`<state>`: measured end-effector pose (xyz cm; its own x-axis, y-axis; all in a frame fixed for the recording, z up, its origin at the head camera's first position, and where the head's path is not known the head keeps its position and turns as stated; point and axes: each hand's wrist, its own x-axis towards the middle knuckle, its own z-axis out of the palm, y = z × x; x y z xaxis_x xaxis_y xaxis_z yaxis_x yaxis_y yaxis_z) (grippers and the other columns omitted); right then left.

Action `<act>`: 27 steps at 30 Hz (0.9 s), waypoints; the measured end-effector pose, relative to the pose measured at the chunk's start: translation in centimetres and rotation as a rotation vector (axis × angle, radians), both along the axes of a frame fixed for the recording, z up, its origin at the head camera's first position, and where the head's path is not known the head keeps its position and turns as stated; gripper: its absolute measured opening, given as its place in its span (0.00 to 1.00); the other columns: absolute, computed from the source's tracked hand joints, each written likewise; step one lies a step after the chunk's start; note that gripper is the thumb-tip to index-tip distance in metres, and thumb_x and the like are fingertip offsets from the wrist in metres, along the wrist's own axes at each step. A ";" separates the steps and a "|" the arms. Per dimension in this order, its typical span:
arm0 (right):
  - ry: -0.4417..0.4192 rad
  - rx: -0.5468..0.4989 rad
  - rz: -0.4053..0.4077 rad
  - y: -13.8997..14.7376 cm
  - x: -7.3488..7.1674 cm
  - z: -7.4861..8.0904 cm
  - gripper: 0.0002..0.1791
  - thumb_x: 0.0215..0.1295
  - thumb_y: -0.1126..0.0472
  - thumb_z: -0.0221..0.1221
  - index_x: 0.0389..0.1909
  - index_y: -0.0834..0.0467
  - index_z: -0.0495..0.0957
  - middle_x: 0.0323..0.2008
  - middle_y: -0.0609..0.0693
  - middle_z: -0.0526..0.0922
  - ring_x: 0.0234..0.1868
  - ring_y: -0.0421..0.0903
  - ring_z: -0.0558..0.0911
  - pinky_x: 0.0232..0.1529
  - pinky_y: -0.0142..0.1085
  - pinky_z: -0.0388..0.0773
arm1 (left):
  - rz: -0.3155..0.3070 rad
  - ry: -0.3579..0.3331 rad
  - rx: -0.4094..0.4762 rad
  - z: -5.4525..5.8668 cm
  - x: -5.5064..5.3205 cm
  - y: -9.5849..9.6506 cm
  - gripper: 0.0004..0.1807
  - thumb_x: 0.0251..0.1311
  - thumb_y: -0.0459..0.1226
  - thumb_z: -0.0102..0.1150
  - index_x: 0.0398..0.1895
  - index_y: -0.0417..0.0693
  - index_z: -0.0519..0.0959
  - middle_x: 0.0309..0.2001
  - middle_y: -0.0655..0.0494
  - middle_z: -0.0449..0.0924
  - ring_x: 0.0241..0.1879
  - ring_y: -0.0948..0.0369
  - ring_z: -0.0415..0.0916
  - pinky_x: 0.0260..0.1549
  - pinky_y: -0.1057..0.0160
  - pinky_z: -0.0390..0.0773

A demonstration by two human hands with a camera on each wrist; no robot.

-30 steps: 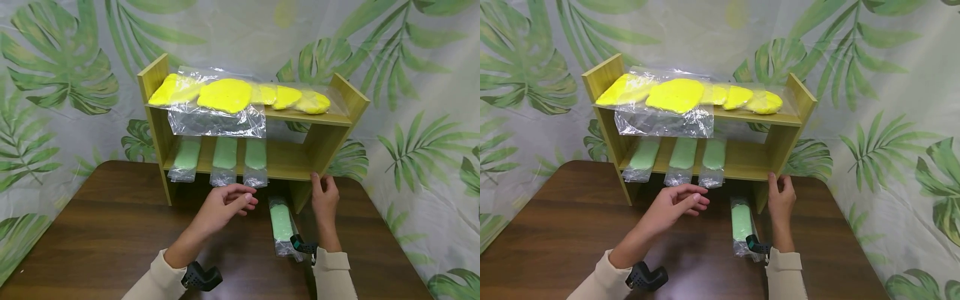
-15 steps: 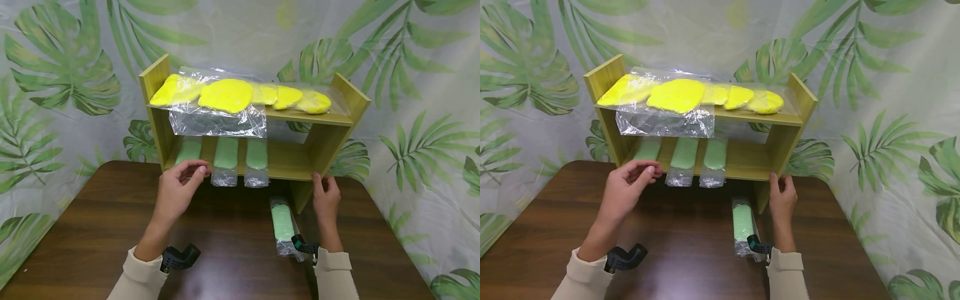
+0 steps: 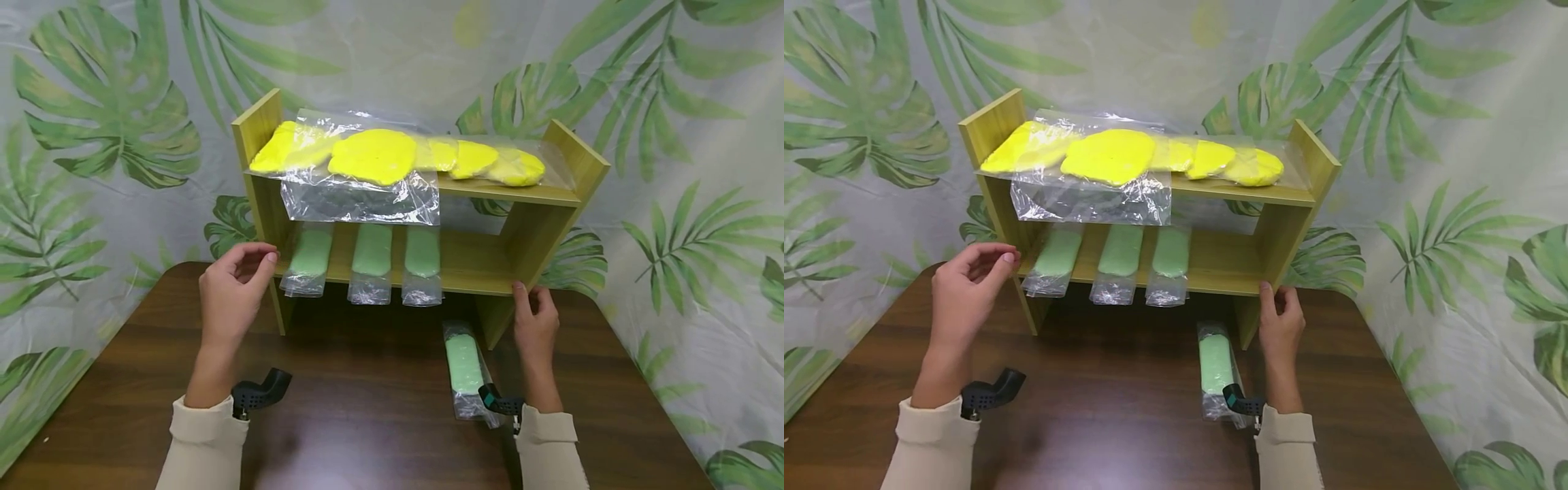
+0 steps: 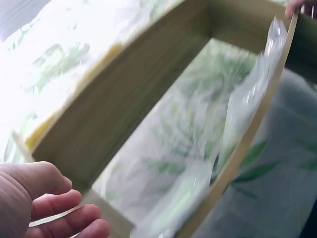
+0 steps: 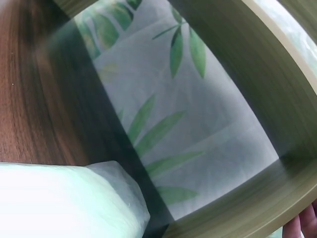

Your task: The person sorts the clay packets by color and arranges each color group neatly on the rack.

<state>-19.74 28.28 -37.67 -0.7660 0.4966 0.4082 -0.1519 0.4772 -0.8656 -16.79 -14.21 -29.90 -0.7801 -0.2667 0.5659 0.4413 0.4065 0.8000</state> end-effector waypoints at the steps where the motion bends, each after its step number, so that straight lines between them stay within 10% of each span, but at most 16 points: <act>1: 0.002 0.001 0.000 0.0 0.0 0.0 0.24 0.68 0.40 0.54 0.40 0.59 0.76 0.33 0.45 0.76 0.33 0.42 0.72 0.36 0.36 0.65 | 0.016 -0.016 0.001 -0.1 -0.1 -0.3 0.10 0.63 0.40 0.61 0.41 0.43 0.83 0.37 0.51 0.84 0.34 0.72 0.79 0.35 0.76 0.75; 13: 0.003 0.004 -0.005 -0.1 0.0 0.1 0.23 0.68 0.40 0.54 0.41 0.59 0.76 0.33 0.43 0.75 0.33 0.41 0.72 0.36 0.36 0.65 | 0.158 -0.145 -0.071 -2.7 -2.5 -1.8 0.14 0.60 0.41 0.63 0.45 0.43 0.79 0.34 0.51 0.80 0.31 0.68 0.73 0.31 0.71 0.70; 22: -0.013 0.000 -0.002 0.0 0.1 0.2 0.25 0.68 0.39 0.53 0.42 0.60 0.76 0.32 0.43 0.75 0.33 0.40 0.72 0.36 0.37 0.65 | 0.075 -0.218 -0.053 -4.1 -3.8 -1.7 0.21 0.61 0.43 0.63 0.55 0.43 0.76 0.46 0.45 0.81 0.43 0.54 0.80 0.32 0.78 0.71; 27: -0.011 0.003 -0.007 -0.1 0.0 0.1 0.25 0.68 0.39 0.53 0.41 0.59 0.76 0.31 0.44 0.75 0.32 0.41 0.72 0.35 0.37 0.64 | 0.056 -0.261 -0.050 -4.8 -4.3 -1.6 0.24 0.63 0.47 0.60 0.59 0.46 0.75 0.51 0.45 0.81 0.47 0.51 0.81 0.38 0.66 0.76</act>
<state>-19.76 28.20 -37.56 -0.7669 0.5008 0.4013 -0.1388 0.4811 -0.8656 -21.04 -15.83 -34.67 -0.8861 -0.2901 0.3614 0.1991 0.4658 0.8622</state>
